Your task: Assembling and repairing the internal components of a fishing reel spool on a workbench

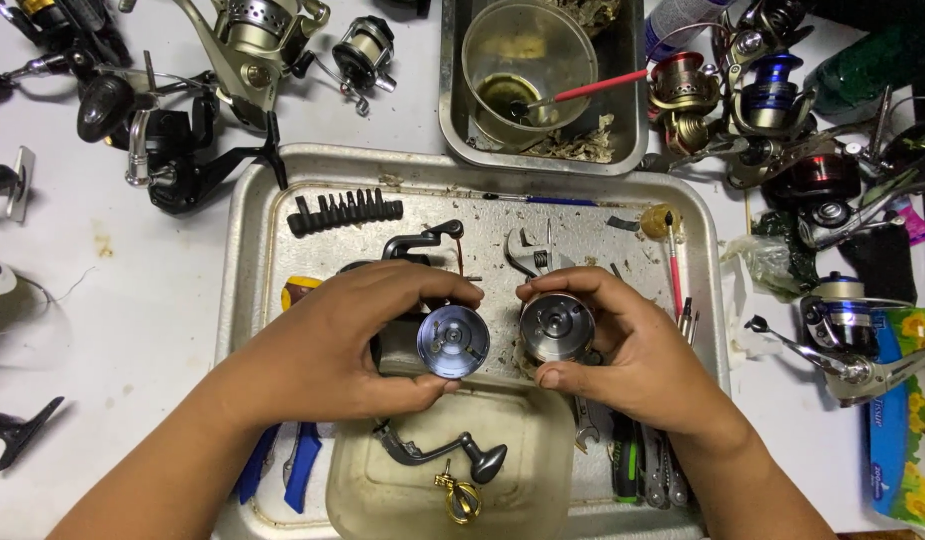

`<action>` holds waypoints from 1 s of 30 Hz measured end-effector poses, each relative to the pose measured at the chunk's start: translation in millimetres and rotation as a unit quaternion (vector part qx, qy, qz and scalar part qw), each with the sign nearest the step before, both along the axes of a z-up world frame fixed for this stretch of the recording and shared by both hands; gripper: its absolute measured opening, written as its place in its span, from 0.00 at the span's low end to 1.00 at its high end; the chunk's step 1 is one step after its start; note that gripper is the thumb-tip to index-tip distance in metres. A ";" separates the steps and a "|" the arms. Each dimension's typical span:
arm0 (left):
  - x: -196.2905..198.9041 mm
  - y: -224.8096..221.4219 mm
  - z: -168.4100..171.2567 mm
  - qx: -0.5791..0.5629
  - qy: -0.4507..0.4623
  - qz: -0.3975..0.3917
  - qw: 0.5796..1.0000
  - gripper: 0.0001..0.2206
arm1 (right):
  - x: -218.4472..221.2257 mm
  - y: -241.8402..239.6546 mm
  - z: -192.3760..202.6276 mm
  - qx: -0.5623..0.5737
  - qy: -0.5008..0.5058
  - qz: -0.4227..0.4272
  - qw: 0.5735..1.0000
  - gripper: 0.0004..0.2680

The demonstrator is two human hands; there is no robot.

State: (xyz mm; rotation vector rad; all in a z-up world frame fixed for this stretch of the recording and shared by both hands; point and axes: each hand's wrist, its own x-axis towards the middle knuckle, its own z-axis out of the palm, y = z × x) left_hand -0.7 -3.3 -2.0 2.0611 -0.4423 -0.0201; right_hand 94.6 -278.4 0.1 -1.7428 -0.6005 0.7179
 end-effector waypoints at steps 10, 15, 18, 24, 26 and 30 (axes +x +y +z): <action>-16.3 22.9 32.9 -0.011 -0.123 0.060 0.991 0.26 | 1.5 -3.2 -2.5 0.029 0.027 -0.050 0.998 0.25; -25.5 -1.0 39.4 0.005 -0.141 -0.044 0.989 0.22 | 1.9 -1.8 5.6 -0.029 -0.110 -0.084 0.990 0.25; -34.2 -18.5 27.5 0.049 -0.090 -0.103 0.989 0.24 | 0.2 -1.7 9.3 -0.019 -0.168 -0.075 0.983 0.23; -35.4 -38.0 2.7 0.149 -0.135 -0.099 0.975 0.23 | -0.7 -3.6 13.0 -0.029 -0.244 -0.055 0.968 0.25; -36.9 -39.1 -1.7 0.172 -0.154 -0.094 0.968 0.24 | 0.0 -3.4 19.2 -0.040 -0.262 -0.053 0.963 0.25; -40.6 -39.3 -13.4 0.246 -0.189 -0.077 0.948 0.27 | 3.8 -4.8 24.6 -0.062 -0.292 -0.052 0.953 0.24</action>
